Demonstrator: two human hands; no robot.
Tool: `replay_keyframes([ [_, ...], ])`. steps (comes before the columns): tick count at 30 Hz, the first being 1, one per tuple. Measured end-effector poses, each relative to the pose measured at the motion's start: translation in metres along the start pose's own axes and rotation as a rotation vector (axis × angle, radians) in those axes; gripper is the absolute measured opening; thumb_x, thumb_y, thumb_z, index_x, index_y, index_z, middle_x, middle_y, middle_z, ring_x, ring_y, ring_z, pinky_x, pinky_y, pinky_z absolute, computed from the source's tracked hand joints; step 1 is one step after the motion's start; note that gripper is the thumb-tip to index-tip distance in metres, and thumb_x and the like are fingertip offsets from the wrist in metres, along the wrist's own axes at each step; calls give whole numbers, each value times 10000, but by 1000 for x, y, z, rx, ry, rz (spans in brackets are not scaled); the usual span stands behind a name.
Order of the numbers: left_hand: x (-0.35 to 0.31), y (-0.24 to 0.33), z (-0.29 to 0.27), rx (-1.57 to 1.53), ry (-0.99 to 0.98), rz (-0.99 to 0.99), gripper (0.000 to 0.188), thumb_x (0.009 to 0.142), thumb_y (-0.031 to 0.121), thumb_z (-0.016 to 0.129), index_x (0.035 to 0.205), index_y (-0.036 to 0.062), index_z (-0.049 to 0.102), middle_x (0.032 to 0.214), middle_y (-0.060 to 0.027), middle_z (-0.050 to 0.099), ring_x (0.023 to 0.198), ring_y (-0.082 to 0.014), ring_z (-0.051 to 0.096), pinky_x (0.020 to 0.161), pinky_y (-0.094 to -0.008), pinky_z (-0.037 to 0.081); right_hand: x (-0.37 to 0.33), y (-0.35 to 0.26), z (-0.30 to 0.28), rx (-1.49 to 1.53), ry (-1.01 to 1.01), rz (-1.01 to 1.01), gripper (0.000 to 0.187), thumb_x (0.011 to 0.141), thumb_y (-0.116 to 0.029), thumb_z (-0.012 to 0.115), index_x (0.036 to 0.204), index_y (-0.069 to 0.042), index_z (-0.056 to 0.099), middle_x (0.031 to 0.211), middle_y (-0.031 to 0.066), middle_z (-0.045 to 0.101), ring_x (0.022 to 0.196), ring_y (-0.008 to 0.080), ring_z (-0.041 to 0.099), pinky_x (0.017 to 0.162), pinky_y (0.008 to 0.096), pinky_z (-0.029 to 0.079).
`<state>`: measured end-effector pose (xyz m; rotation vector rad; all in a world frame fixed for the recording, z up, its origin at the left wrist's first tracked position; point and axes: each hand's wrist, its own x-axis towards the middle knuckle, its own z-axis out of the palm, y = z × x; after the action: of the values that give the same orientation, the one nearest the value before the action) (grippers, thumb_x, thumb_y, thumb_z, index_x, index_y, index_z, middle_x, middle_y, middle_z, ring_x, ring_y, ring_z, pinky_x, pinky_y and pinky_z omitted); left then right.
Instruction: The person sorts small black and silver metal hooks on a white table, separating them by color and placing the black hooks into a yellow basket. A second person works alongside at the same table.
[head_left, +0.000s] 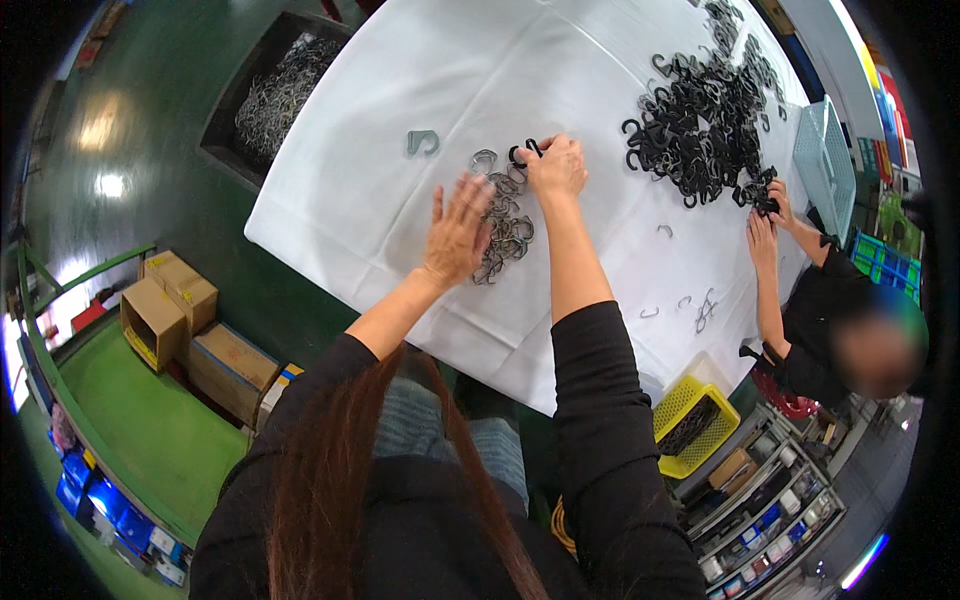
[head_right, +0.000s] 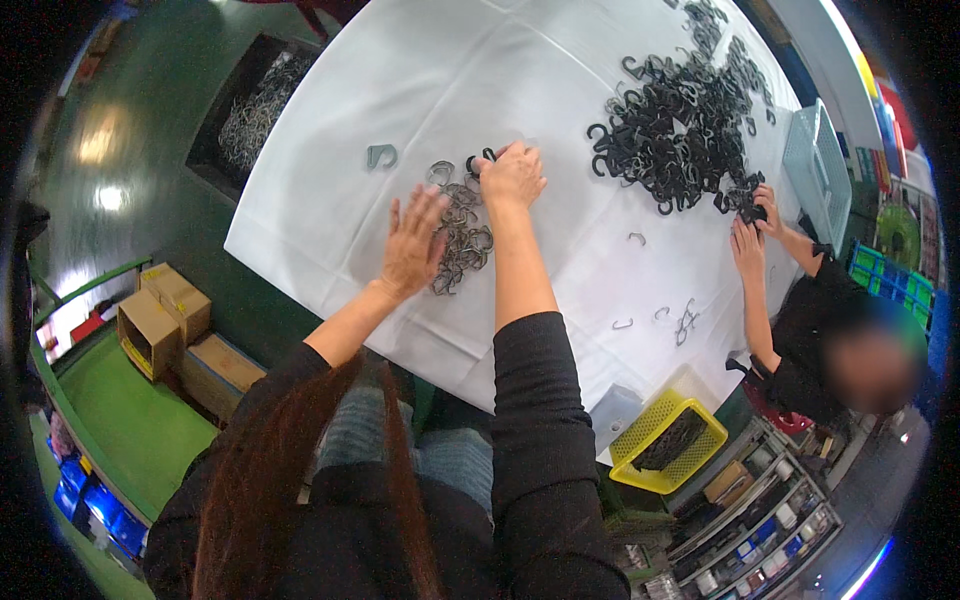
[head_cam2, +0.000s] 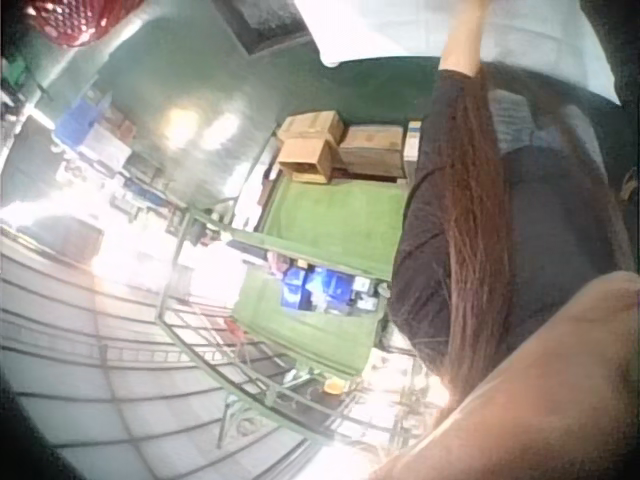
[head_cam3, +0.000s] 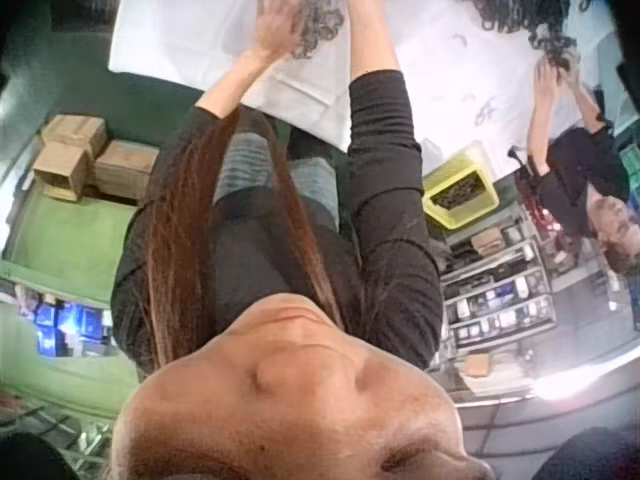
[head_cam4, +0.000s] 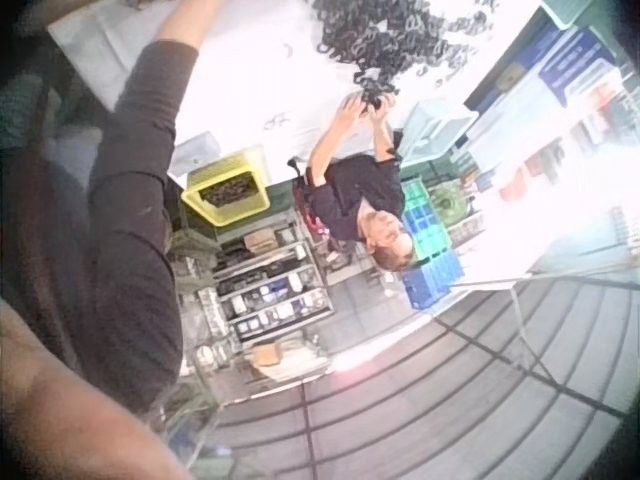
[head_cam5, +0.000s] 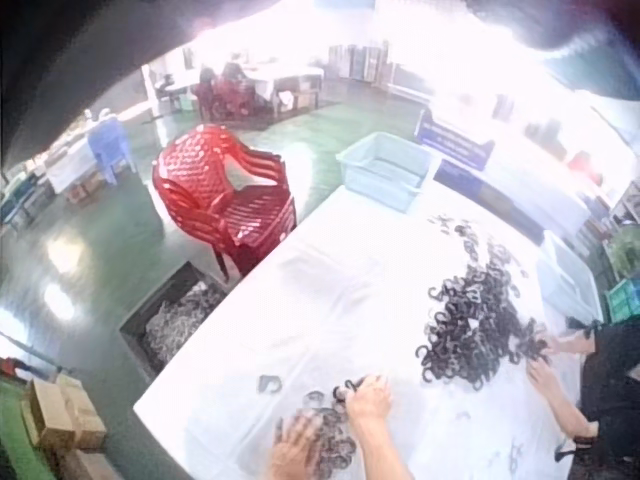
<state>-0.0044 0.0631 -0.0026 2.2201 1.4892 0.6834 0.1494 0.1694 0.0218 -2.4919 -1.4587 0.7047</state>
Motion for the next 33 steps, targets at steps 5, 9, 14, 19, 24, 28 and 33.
replay_keyframes([
  [5,55,19,-8,-1085,93,-465,494,915,270,520,1342,68,376,1275,-129,466,1074,-239,521,877,-432,457,-26,20,-25,726,-171,-100,399,689,-247,773,986,-53,590,911,96,628,923,242,585,875,362,408],
  [9,75,41,-12,-1789,-231,-853,367,930,282,512,1225,64,493,1070,-74,593,884,-166,600,682,-302,516,-59,112,-49,620,184,-406,339,763,-207,720,1018,-33,581,1033,104,588,1029,232,535,921,343,391],
  [14,52,46,-10,-1620,-321,-886,269,928,222,512,1132,55,568,984,-69,623,797,-162,618,658,-266,510,-49,359,-102,262,766,270,459,863,-320,606,1180,-6,497,1214,147,508,1151,300,456,994,365,336],
  [19,19,35,-18,-1480,-172,-942,248,920,179,513,1129,56,564,973,-68,615,833,-171,619,674,-279,515,-36,434,-83,-13,729,305,544,894,-420,507,1290,-52,445,1353,180,411,1284,331,343,1040,526,239],
  [24,-15,41,-32,-1421,-27,-956,234,918,157,504,1124,62,561,981,-63,612,842,-175,614,702,-300,512,4,288,-29,-162,578,-317,534,891,-457,482,1319,-139,457,1426,60,368,1356,243,260,1108,505,105],
  [28,-36,51,-40,-1343,97,-941,210,918,163,507,1095,67,566,975,-54,614,866,-174,611,727,-314,503,-33,177,-2,-22,280,-607,519,879,-424,513,1341,-199,435,1434,19,357,1361,227,249,1110,506,123],
  [33,-65,47,-51,-1355,212,-985,227,923,177,501,1105,54,562,970,-49,613,871,-172,609,739,-308,495,-79,176,5,23,353,-655,473,900,-429,477,1331,-235,457,1454,22,326,1387,234,184,1121,484,56],
])
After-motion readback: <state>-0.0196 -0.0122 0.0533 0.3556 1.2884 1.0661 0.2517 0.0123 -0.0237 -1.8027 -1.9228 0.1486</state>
